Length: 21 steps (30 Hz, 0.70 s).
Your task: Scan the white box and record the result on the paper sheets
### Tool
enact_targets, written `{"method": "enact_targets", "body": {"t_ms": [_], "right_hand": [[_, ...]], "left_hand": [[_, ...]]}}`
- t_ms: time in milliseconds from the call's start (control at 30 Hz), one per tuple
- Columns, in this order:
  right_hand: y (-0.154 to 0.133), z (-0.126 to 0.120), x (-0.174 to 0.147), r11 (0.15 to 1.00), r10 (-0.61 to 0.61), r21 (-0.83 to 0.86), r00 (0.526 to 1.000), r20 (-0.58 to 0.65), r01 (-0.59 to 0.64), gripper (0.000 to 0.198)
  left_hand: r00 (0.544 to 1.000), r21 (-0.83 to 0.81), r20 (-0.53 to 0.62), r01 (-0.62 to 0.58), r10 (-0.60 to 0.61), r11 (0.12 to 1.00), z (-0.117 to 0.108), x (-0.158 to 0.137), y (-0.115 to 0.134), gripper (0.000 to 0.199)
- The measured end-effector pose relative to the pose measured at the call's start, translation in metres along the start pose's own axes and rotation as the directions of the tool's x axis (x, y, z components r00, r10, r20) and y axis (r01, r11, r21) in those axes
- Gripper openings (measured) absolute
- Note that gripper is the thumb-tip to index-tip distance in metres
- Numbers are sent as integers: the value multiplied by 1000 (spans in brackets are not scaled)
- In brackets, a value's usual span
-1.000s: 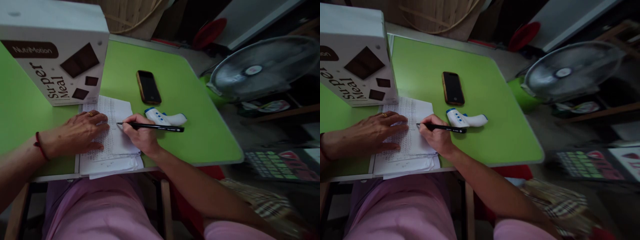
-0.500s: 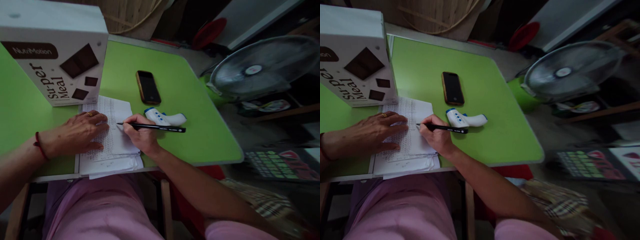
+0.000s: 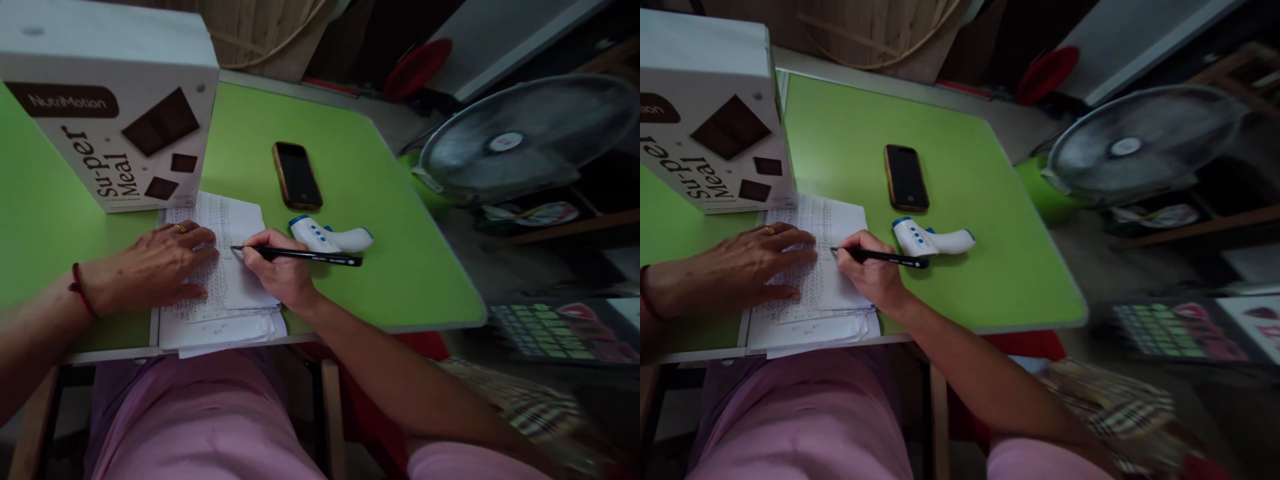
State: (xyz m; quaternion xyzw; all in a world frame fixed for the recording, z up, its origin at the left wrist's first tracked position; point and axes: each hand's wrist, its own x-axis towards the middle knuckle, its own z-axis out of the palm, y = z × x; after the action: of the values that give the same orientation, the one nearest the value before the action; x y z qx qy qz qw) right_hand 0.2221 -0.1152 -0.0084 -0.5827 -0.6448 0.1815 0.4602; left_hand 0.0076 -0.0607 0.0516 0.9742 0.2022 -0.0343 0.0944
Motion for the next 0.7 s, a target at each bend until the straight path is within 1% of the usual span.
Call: {"method": "enact_targets", "body": {"t_ms": [200,267,300,333,367,400,433,467,500,533,567,600,633,667,700], "right_hand": [[0,-2,-1,999,-10,-50,1000,-9,10,8],[1,-4,-1,993,-77,-92,996,-46,73,7],[3,-6,-1,984,-138,-120,988,-63,129,7],[6,-7,0,968,-209,-153,976,-66,197,9],[10,-9,1,947,-274,-187,961,-49,261,13],[14,-10,2,924,-323,-220,946,-11,313,18],[18,-10,3,902,-352,-252,935,40,350,23],[22,-10,4,884,-359,-283,928,97,372,27],[26,-10,5,870,-354,-311,924,146,382,31],[29,-9,5,858,-345,-338,921,180,387,34],[30,-8,6,845,-339,-361,918,206,394,36],[30,-7,6,832,-342,-378,912,225,406,39],[29,-7,7,823,-347,-388,908,235,415,42],[27,-9,8,816,-356,-394,904,235,423,45],[24,-13,9,810,-366,-403,904,224,427,48]], "left_hand": [[999,3,25,27,-27,1000,1,0,0,43],[999,9,21,25,-25,1000,2,1,-1,42],[1000,12,14,16,-16,1000,2,1,-1,40],[1000,11,-6,-7,7,1000,1,1,-1,38],[998,10,-52,-35,36,999,-1,1,-2,34],[990,15,-130,-60,61,998,-5,-1,-3,31],[969,30,-235,-65,70,997,-9,-4,-5,29],[926,58,-373,-39,58,998,-13,-9,-9,27],[851,91,-525,33,20,995,-17,-15,-15,27],[753,114,-657,151,-39,982,-21,-23,-22,27],[588,124,-805,297,-79,947,-24,-31,-32,32],[450,88,-883,438,-134,895,-25,-40,-44,41],[381,49,-902,557,-203,829,-26,-47,-56,48],[410,103,-886,630,-217,769,-27,-53,-67,59],[588,263,-765,656,-261,708,-29,-58,-77,72]]}}
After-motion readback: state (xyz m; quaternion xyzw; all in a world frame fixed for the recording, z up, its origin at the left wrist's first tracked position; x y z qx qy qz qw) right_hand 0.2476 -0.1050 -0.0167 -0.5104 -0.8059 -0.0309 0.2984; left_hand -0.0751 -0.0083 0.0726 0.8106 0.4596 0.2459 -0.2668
